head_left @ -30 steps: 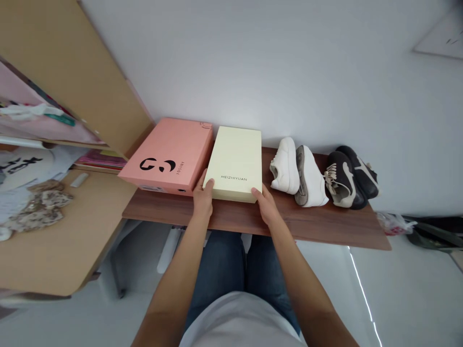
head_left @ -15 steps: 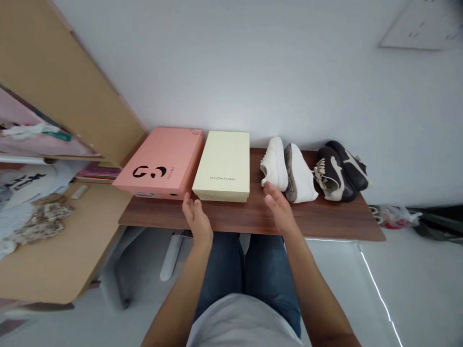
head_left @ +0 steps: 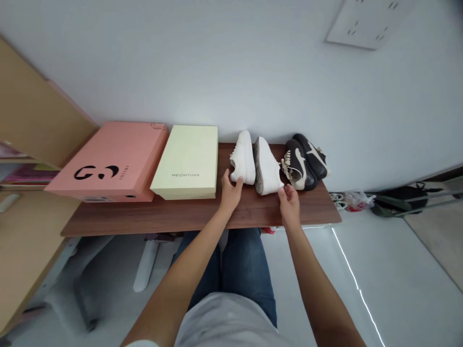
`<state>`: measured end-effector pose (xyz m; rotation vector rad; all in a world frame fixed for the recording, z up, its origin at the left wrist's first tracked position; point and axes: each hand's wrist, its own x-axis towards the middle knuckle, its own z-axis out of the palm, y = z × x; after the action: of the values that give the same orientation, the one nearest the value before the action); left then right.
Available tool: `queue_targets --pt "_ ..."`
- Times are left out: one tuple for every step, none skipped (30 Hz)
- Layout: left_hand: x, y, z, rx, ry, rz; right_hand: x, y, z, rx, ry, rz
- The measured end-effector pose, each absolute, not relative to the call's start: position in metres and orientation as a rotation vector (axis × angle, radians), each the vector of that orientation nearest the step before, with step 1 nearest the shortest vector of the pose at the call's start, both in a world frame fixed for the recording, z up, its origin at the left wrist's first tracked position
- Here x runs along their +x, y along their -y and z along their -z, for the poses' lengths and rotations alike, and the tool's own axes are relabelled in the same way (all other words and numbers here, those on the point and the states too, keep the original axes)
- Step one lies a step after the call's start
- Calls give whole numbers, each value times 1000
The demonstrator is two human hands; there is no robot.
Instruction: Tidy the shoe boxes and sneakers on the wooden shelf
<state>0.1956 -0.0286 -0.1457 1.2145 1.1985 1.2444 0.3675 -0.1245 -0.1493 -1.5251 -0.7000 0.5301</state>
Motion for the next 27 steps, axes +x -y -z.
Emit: queue_targets --pt "201 19 147 1200 -1220 -1227 370 120 152 -1525 722 -567" --pt "204 12 148 1201 -1237 -1204 372 115 154 -1530 754 -592" --pt "207 6 149 1219 -1255 -1179 374 111 154 -1548 794 -599" --pt "208 3 148 1253 -1273 -1151 376 107 154 -1577 840 -593" --pt "209 0 147 1294 -1293 -1127 378 104 152 -1615 889 -580" --pt "209 -1 145 1337 -1312 -1107 380 101 149 -1654 938 -569" --pt "209 -2 143 1379 -1331 -1092 382 98 146 -1684 988 -570" --pt "209 -2 141 1418 -1352 -1085 384 96 143 -1698 1039 -586" --pt "208 -2 138 1455 -1376 -1085 386 93 139 -1698 1086 -607" --pt "208 -2 135 1489 -1402 -1094 387 91 134 -1687 1129 -621" --pt "208 -3 131 1523 -1423 -1107 389 89 129 -1675 1167 -622" --pt "209 -3 126 1559 -1441 -1120 392 87 123 -1665 1202 -611" --pt "209 -4 121 1600 -1458 -1132 394 84 116 -1660 1232 -589" --pt "210 -6 115 1647 -1477 -1140 398 82 108 -1662 1264 -560" --pt "211 -7 108 1699 -1499 -1143 402 80 100 -1671 1305 -531" --pt "213 -9 101 1756 -1524 -1135 406 78 92 -1685 1354 -505" --pt "215 -10 93 1816 -1550 -1116 410 76 83 -1703 1413 -480" --pt "217 -11 85 1876 -1571 -1085 415 75 75 -1725 1480 -454" --pt "220 -12 78 1937 -1578 -1043 418 73 67 -1752 1554 -423" --pt "222 -13 71 2000 -1573 -995 421 71 60 -1783 1629 -382" --pt "224 -13 65 2069 -1558 -942 423 70 55 -1816 1702 -335" --pt "225 -13 60 2147 -1536 -886 424 68 50 -1850 1775 -284" --pt "227 -12 57 2231 -1514 -829 423 66 47 -1881 1847 -235" --pt "228 -11 55 2320 -1491 -772 422 64 45 -1905 1917 -191" --pt "228 -9 54 2411 -1468 -713 419 62 44 -1925 1983 -155" --pt "229 -8 54 2499 -1445 -654 416 60 45 -1943 2045 -130" --pt "228 -6 55 2581 -1419 -596 413 58 46 -1961 2098 -112"
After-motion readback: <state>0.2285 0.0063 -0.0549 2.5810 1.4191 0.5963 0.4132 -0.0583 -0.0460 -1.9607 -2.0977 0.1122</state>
